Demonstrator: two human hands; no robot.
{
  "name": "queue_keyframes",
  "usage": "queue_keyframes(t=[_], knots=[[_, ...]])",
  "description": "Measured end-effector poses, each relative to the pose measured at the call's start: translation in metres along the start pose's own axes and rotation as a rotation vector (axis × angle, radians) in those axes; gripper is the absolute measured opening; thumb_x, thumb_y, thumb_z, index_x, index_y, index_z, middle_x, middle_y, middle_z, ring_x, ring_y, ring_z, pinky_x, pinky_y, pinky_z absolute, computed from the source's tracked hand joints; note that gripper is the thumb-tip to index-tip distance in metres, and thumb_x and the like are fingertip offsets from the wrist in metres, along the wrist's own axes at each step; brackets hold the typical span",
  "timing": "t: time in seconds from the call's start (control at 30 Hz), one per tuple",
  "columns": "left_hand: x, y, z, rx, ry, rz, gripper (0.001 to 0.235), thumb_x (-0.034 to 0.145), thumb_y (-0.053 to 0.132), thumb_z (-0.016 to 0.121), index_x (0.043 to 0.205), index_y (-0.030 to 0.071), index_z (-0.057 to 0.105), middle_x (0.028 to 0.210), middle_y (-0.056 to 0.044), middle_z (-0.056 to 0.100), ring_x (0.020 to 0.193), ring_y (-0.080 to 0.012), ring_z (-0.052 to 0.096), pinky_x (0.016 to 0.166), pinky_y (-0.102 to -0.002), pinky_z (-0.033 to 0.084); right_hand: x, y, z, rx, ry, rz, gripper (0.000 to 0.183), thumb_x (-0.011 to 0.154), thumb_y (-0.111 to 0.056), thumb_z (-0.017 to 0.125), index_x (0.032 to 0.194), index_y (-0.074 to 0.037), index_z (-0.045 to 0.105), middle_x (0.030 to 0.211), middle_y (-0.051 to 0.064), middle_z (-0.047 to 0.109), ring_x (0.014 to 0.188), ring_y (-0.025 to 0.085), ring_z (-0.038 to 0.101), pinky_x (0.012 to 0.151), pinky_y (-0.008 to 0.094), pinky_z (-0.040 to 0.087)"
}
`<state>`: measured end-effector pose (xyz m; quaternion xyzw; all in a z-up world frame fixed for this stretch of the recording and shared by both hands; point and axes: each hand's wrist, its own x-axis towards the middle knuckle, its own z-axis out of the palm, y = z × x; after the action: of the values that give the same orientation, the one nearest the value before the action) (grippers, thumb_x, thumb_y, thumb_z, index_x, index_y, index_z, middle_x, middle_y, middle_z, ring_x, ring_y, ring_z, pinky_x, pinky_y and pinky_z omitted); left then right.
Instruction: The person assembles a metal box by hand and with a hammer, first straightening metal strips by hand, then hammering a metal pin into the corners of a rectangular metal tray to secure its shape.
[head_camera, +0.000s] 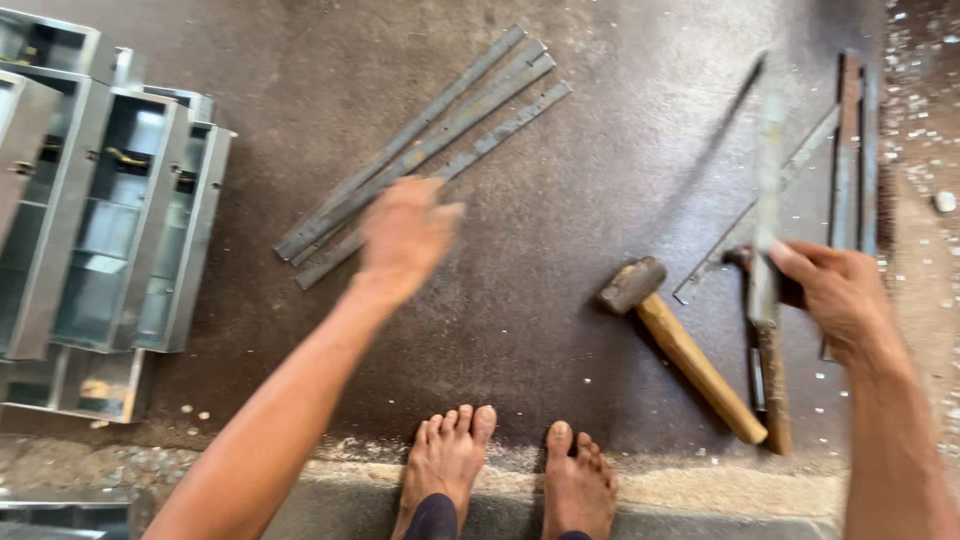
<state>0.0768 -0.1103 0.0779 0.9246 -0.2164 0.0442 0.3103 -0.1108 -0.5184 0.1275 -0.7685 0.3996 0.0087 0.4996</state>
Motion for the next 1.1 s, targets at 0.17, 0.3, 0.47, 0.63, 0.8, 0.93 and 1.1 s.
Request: queue_keyframes(t=[0.17,0.3,0.47,0.63,0.8,0.93,1.1], knots=[[-0.043,-0.119,0.014,0.424,-0.146,-0.101,0.040,0.098,0.031,0.069,0.123,0.001,0.060,0.122,-0.022,0.061,0.111,-0.0356,0.059,0.094,-0.053,0.047,-0.021,0.071,0.010,-0.539,0.232,-0.293,0.023,0.110,-0.022,0.063,0.120,-0.004,0.074,0.103,0.016,0.076,0.082,0.025,0.070,0.073,0.042,0.058],[-0.044,-0.122,0.017,0.471,-0.103,-0.019,0.037,0.094,0.032,0.075,0.109,0.001,0.061,0.109,-0.019,0.065,0.101,-0.0350,0.063,0.086,-0.052,0.052,-0.043,0.096,0.102,-0.540,-0.115,-0.102,0.035,0.097,-0.038,0.063,0.118,-0.012,0.075,0.106,0.011,0.077,0.094,0.023,0.072,0.084,0.040,0.060],[-0.032,-0.012,-0.003,-0.519,-0.430,-0.416,0.039,0.076,0.019,0.085,0.109,0.001,0.074,0.082,-0.009,0.077,0.059,-0.0153,0.069,0.051,-0.034,0.058,-0.067,0.019,0.188,0.162,-0.463,-0.087,0.053,0.095,-0.048,0.057,0.128,-0.008,0.064,0.107,0.008,0.077,0.093,0.018,0.071,0.076,0.036,0.058],[-0.014,0.107,-0.020,-1.077,-0.458,-0.412,0.037,0.088,0.022,0.075,0.116,-0.002,0.075,0.090,-0.013,0.080,0.071,-0.0167,0.077,0.063,-0.032,0.065,-0.063,-0.081,0.171,0.666,-0.471,-0.017,0.044,0.102,-0.041,0.058,0.114,0.001,0.067,0.095,0.013,0.068,0.080,0.023,0.066,0.072,0.043,0.055],[0.000,0.157,-0.044,-1.715,-0.523,-0.451,0.027,0.099,0.016,0.067,0.114,-0.006,0.070,0.088,-0.017,0.076,0.072,-0.0254,0.076,0.065,-0.035,0.067,-0.041,-0.119,0.125,1.065,-0.707,0.001,0.024,0.108,-0.025,0.063,0.115,-0.002,0.067,0.097,0.015,0.072,0.078,0.024,0.075,0.066,0.035,0.064],[0.000,0.167,-0.051,-1.874,-0.545,-0.462,0.026,0.101,0.015,0.067,0.115,-0.007,0.069,0.091,-0.017,0.075,0.076,-0.0237,0.076,0.069,-0.034,0.066,-0.033,-0.113,0.125,1.096,-0.549,0.008,0.024,0.105,-0.025,0.064,0.109,-0.002,0.062,0.096,0.006,0.070,0.074,0.015,0.073,0.064,0.027,0.064],[-0.001,0.157,-0.049,-1.835,-0.632,-0.469,0.024,0.101,0.011,0.068,0.118,-0.006,0.067,0.094,-0.018,0.075,0.078,-0.0227,0.075,0.069,-0.035,0.066,-0.033,-0.101,0.124,1.040,-0.541,-0.074,0.028,0.101,-0.022,0.065,0.116,0.002,0.067,0.088,0.008,0.070,0.065,0.015,0.071,0.056,0.024,0.060]])
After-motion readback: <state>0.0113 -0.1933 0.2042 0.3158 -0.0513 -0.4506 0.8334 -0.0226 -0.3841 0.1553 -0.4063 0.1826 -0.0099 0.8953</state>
